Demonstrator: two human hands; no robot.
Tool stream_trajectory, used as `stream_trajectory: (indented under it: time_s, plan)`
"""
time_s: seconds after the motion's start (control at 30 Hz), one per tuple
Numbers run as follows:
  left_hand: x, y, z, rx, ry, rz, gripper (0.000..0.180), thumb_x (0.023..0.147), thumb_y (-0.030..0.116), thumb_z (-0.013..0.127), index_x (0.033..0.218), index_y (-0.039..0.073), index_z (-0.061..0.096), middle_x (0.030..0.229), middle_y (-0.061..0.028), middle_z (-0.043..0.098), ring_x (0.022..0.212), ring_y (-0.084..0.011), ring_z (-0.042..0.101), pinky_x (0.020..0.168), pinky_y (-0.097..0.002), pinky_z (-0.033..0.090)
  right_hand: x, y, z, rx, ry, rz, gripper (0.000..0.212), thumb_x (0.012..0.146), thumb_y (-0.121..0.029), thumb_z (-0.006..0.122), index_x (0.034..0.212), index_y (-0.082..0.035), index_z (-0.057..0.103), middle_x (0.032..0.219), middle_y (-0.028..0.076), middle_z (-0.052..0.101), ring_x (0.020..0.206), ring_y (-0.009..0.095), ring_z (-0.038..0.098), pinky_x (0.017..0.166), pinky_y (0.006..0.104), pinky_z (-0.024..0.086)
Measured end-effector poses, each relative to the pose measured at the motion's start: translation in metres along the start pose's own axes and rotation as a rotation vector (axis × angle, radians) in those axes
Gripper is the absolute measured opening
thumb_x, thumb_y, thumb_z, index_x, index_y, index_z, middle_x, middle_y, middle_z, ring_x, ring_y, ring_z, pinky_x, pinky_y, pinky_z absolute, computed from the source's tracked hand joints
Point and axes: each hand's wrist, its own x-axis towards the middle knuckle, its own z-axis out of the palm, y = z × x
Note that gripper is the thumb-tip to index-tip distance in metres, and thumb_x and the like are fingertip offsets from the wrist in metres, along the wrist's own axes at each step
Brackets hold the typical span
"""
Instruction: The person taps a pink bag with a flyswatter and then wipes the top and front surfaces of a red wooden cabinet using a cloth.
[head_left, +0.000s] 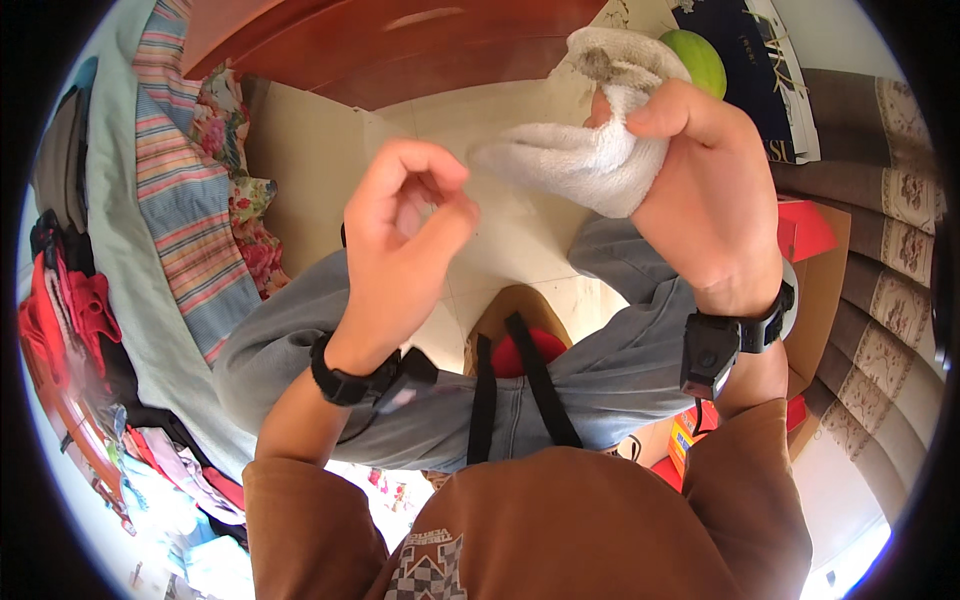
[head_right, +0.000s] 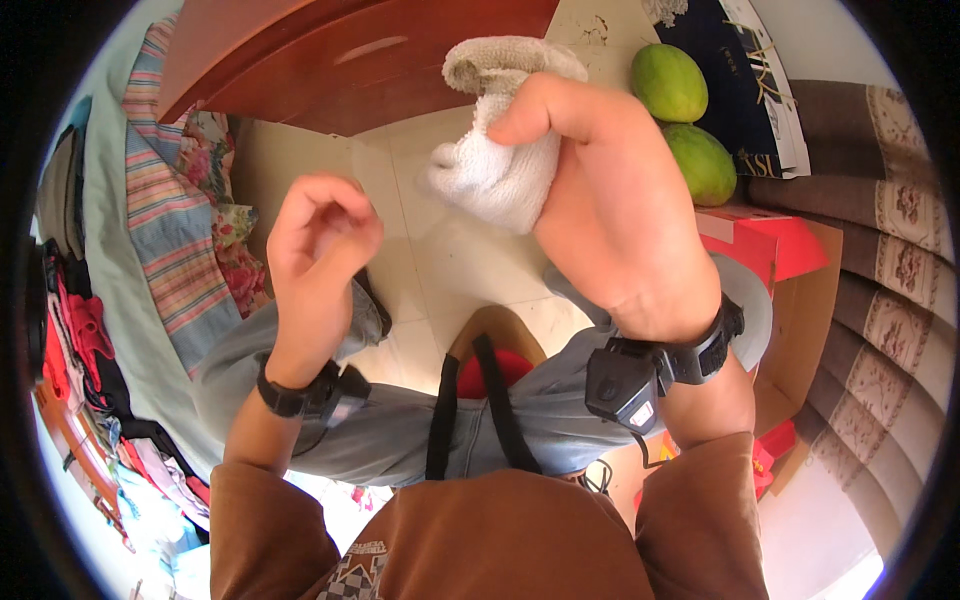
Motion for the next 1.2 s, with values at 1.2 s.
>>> stream_trajectory:
  time_s: [1.2]
  plan:
    - [-0.077,0.022,0.033,-0.07,-1.131,0.058,0.014,0.084,0.012,0.056,0.084,-0.002,0.06,0.082,-0.016,0.06,0.078,-0.0314,0.059,0.068,-0.0388,0.045,-0.035,0.095,0.03,-0.692,-0.147,-0.187,0.038,0.076,0.011,0.049,0.113,0.003,0.053,0.091,0.002,0.057,0.078,0.005,0.051,0.067,0.0201,0.042]
